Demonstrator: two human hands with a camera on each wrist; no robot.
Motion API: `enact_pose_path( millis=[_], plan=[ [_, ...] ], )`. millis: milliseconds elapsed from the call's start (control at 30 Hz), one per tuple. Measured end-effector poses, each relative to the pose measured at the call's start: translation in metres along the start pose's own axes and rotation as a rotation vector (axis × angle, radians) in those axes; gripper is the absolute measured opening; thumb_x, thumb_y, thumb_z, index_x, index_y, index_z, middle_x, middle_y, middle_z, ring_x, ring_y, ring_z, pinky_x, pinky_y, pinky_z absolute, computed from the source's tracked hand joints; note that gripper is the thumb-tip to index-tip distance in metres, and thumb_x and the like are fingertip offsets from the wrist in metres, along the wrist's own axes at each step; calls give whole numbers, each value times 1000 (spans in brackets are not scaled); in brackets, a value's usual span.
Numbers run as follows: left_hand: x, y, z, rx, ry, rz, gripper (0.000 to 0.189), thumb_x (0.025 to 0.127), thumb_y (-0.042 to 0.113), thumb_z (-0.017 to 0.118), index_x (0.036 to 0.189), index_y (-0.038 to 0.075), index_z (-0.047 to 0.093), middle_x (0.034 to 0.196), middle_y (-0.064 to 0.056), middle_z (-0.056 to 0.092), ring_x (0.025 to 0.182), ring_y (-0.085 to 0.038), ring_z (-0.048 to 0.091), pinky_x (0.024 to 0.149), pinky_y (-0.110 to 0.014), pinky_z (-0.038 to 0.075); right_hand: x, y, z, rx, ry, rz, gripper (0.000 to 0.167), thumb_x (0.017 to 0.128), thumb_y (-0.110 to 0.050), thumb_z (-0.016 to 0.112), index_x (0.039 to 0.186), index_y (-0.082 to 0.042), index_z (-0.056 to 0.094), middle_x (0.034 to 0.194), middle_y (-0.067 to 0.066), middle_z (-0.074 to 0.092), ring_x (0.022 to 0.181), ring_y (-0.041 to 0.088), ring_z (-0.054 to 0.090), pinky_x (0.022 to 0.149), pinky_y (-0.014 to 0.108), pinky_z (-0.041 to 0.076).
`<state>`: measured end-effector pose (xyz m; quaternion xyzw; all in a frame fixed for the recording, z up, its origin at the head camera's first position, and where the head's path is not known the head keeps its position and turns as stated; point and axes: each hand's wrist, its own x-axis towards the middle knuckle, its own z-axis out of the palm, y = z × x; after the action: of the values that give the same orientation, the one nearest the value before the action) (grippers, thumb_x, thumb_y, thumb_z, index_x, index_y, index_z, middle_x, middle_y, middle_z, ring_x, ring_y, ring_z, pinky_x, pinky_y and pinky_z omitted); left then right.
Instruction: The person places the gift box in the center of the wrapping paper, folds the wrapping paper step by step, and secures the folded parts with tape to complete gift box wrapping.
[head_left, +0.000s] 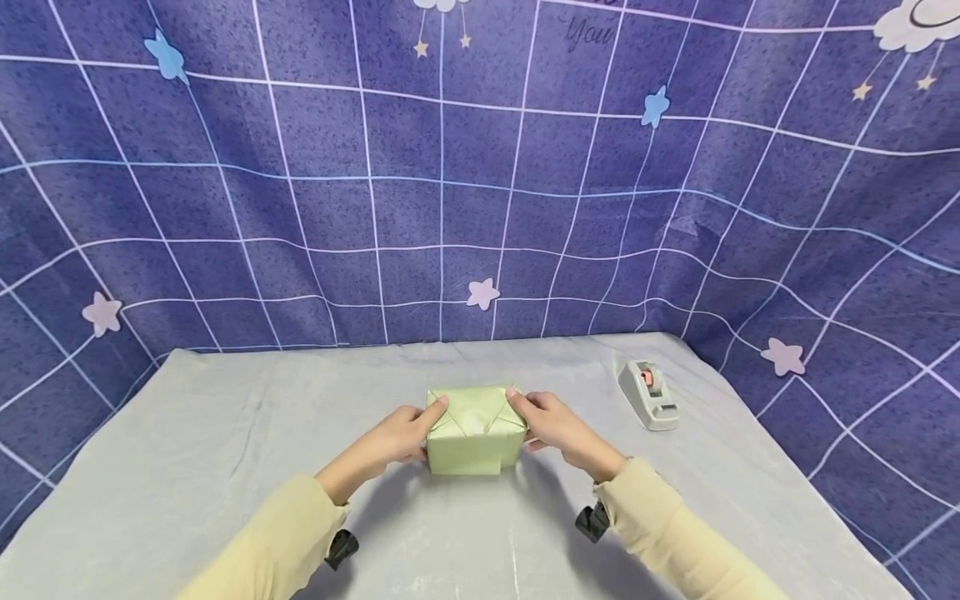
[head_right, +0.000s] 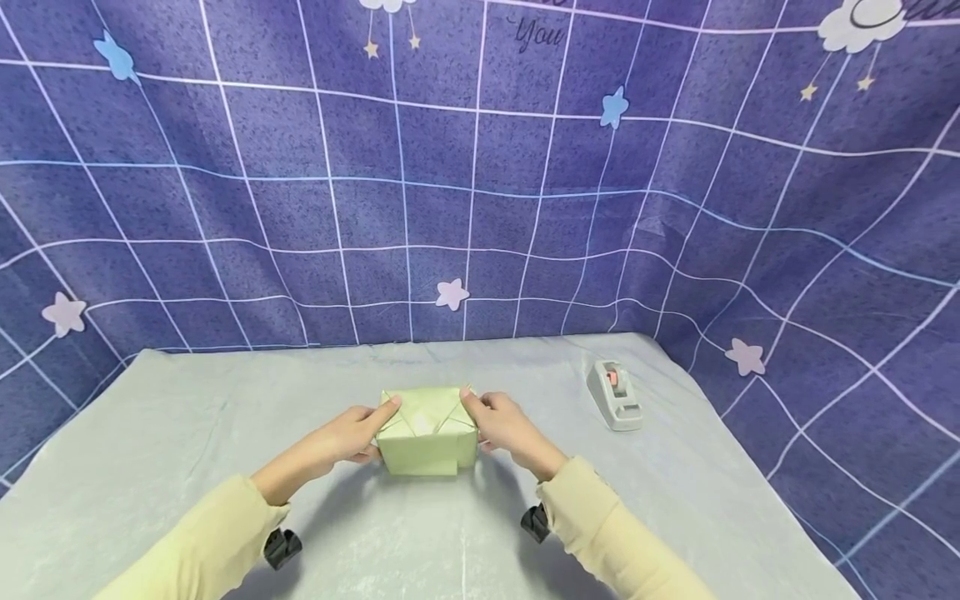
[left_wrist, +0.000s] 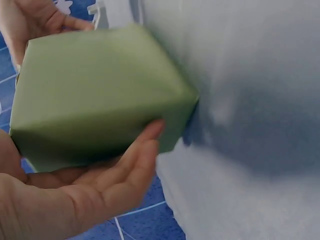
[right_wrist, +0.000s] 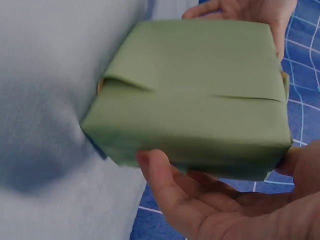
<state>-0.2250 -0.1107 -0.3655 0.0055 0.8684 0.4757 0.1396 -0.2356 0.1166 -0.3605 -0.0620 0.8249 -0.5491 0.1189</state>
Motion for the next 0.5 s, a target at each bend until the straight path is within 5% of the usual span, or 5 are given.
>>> enact_pose_path(
  millis=[100,233,333,500],
  plan=[
    [2,-3,3,26,54,106,61,93,54,36,114,1,59,96,-14,65,90,-26,61,77,-38,48,3,3,-1,25,-26,-88,42,97,-33,40,106,6,53,87,9,58,75,13,56,75,35,52],
    [7,-10,4,38,70,233,66,94,49,40,136,-1,40,132,-21,49,118,-35,51,98,-46,40,7,13,-2,54,-74,-209,36,98,-23,41,115,9,46,99,14,57,85,12,54,81,30,48],
    [7,-20,4,28,45,293,70,93,42,47,142,-2,24,143,-22,33,121,-36,48,100,-44,38,7,25,-2,53,-112,-258,37,96,-18,45,123,7,42,115,19,54,101,21,56,91,34,46],
    [2,-41,7,40,32,393,76,87,31,60,141,-7,22,143,-26,28,116,-35,52,95,-37,43,0,45,1,60,-198,-307,44,91,-11,52,129,5,36,137,24,39,126,39,40,103,41,36]
  ],
)
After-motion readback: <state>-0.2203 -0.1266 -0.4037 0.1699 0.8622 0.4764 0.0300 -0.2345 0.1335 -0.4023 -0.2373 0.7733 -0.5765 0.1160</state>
